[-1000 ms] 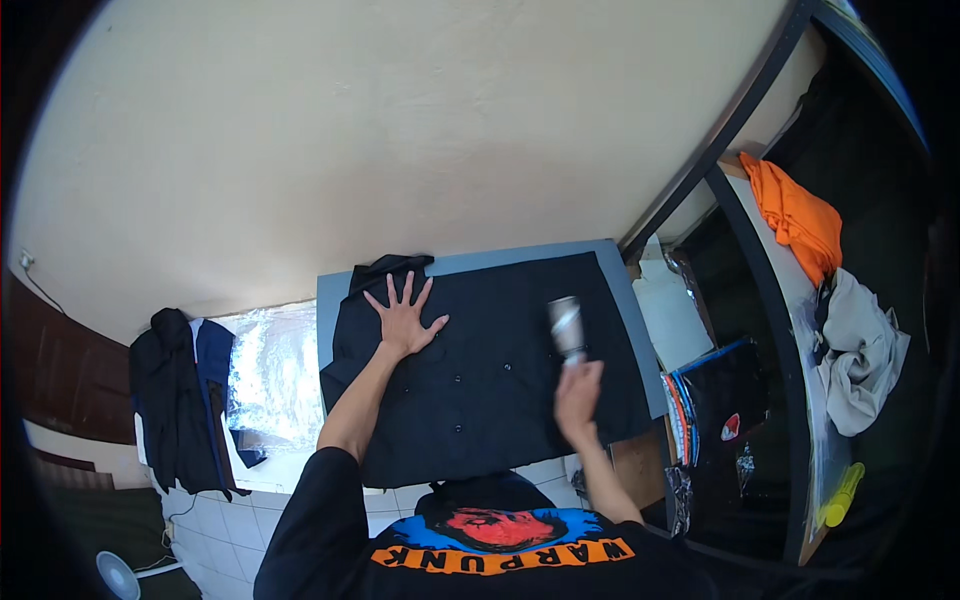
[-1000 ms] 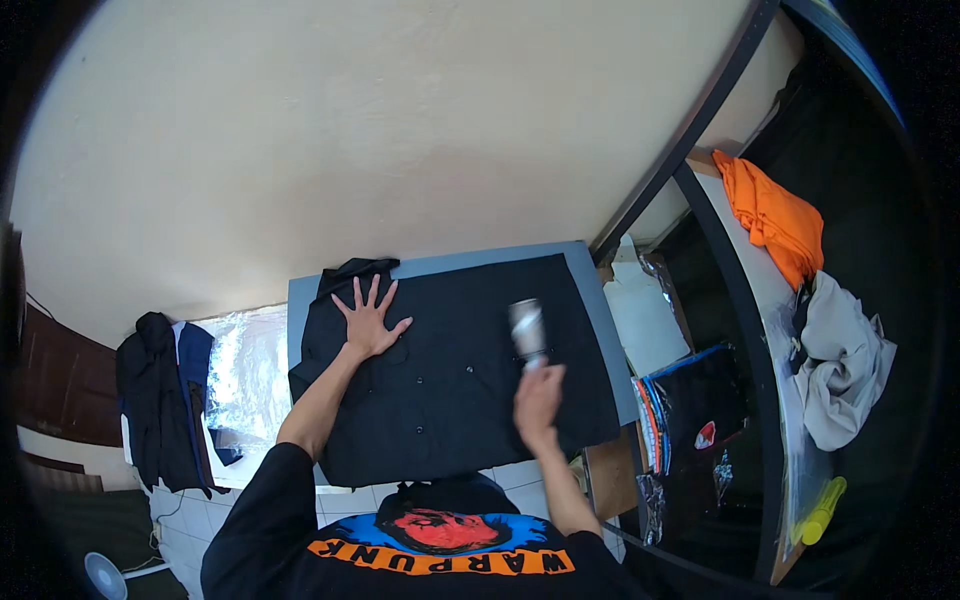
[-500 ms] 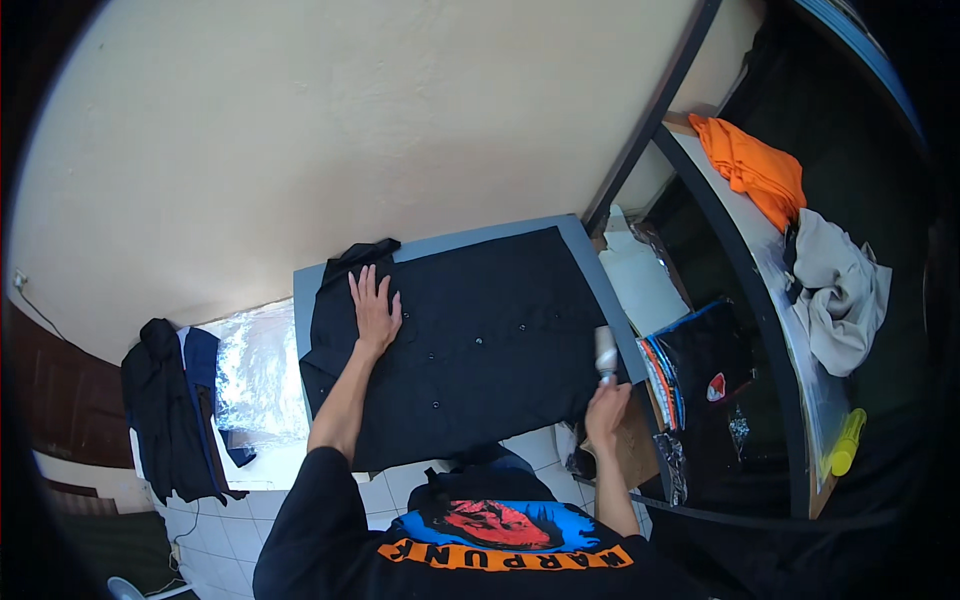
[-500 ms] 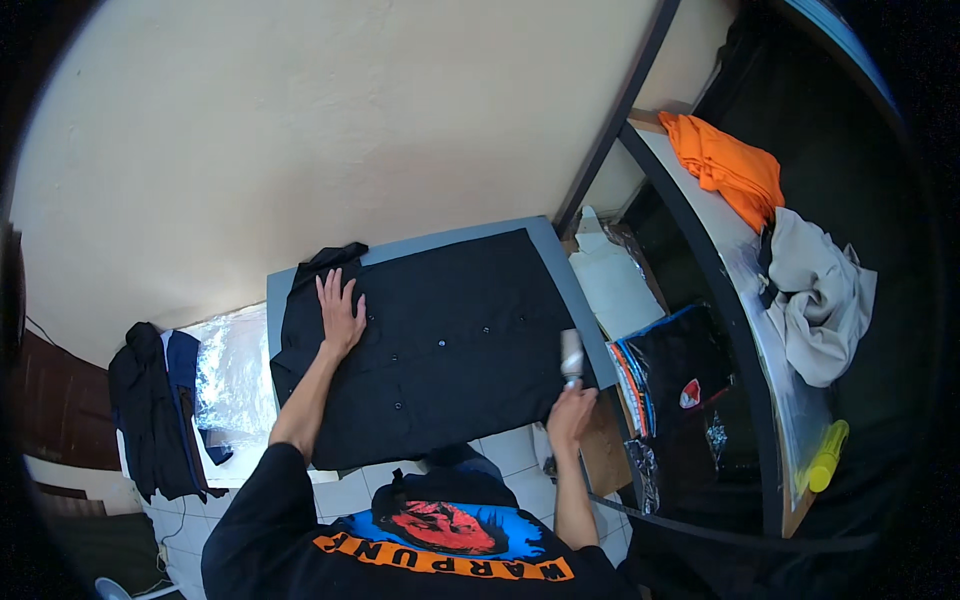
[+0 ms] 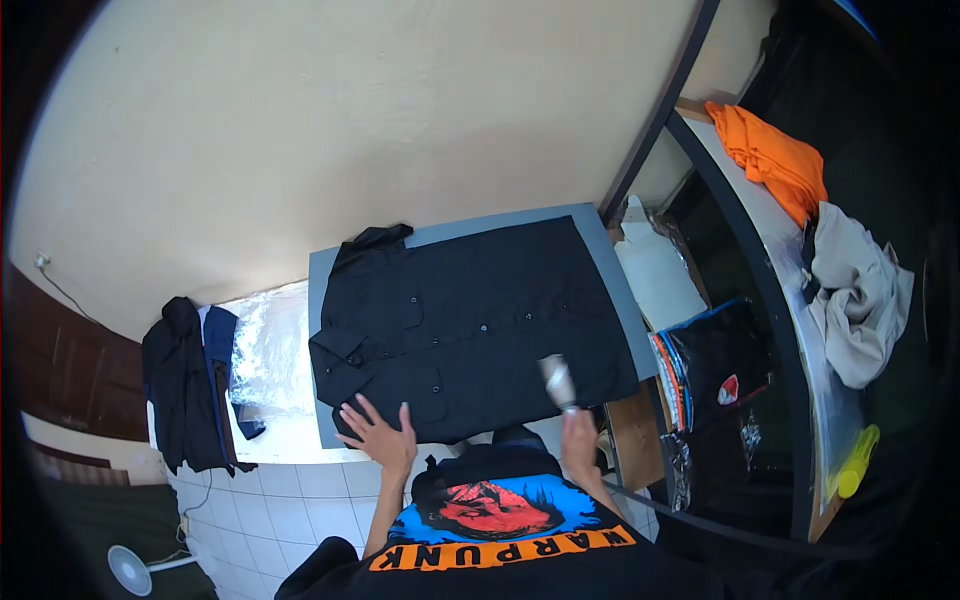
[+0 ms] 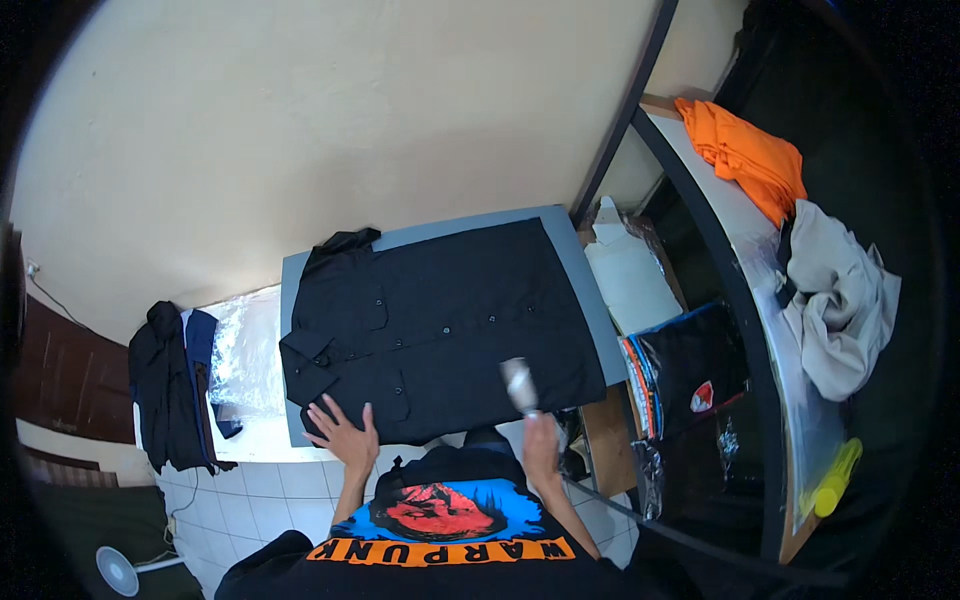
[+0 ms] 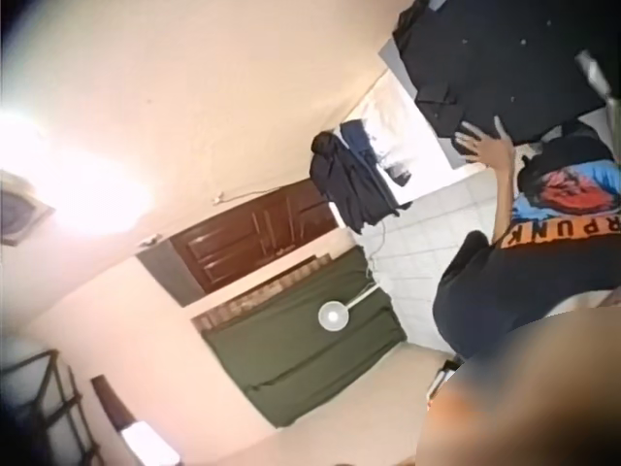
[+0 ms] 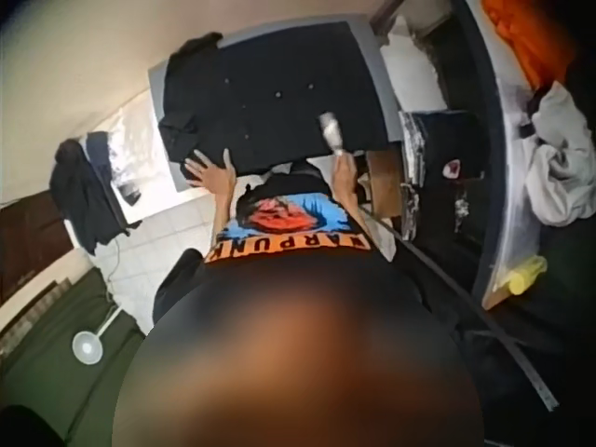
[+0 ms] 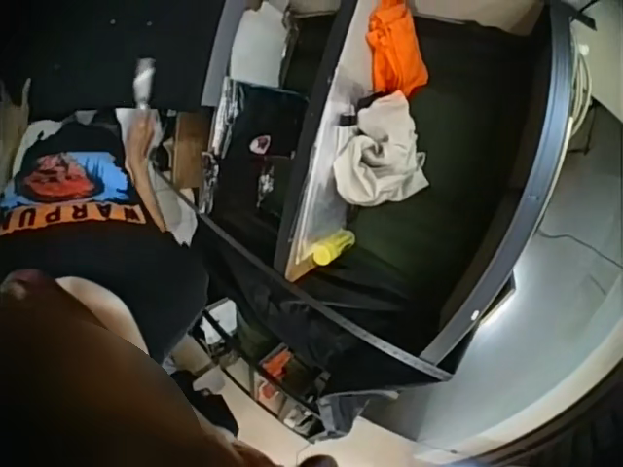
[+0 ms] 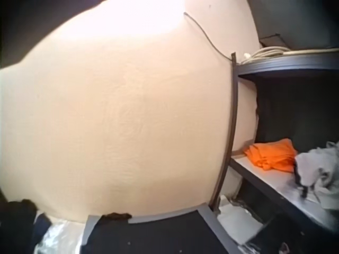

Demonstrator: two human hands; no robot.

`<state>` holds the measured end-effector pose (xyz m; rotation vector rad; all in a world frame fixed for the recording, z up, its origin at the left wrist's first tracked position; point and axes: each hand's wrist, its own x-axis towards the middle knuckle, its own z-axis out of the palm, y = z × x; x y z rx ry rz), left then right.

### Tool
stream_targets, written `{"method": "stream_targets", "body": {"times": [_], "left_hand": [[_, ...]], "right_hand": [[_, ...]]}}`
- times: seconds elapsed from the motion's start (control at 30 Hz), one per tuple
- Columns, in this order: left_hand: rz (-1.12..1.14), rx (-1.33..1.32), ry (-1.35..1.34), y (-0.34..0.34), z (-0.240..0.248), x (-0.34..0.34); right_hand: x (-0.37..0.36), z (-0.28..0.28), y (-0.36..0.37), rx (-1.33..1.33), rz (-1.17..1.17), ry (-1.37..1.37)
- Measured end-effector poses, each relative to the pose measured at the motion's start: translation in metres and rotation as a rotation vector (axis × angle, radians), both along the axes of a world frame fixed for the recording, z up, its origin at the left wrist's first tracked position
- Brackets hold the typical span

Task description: Using a lint roller to remove hair and debris from a black garment on a workbench.

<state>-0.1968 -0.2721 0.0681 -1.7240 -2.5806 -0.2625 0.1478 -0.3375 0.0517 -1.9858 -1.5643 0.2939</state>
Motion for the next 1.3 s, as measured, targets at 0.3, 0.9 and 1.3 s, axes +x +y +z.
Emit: {"method": "stream_targets", "body": {"times": [0.3,0.9,1.3], "left_hand": [[-0.023,0.068,-0.127,-0.008,-0.01,-0.04],[-0.376,0.032,0.079,0.096,-0.002,-0.024],[-0.361,0.087,0.104,0.165,-0.013,-0.035]], "right_hand": [[0.12,0.044,0.017,0.049,-0.463,-0.033],[0.111,0.012,0.177,-0.104,0.466,-0.202],[0.113,-0.004,0.262,-0.045,0.435,-0.246]]}}
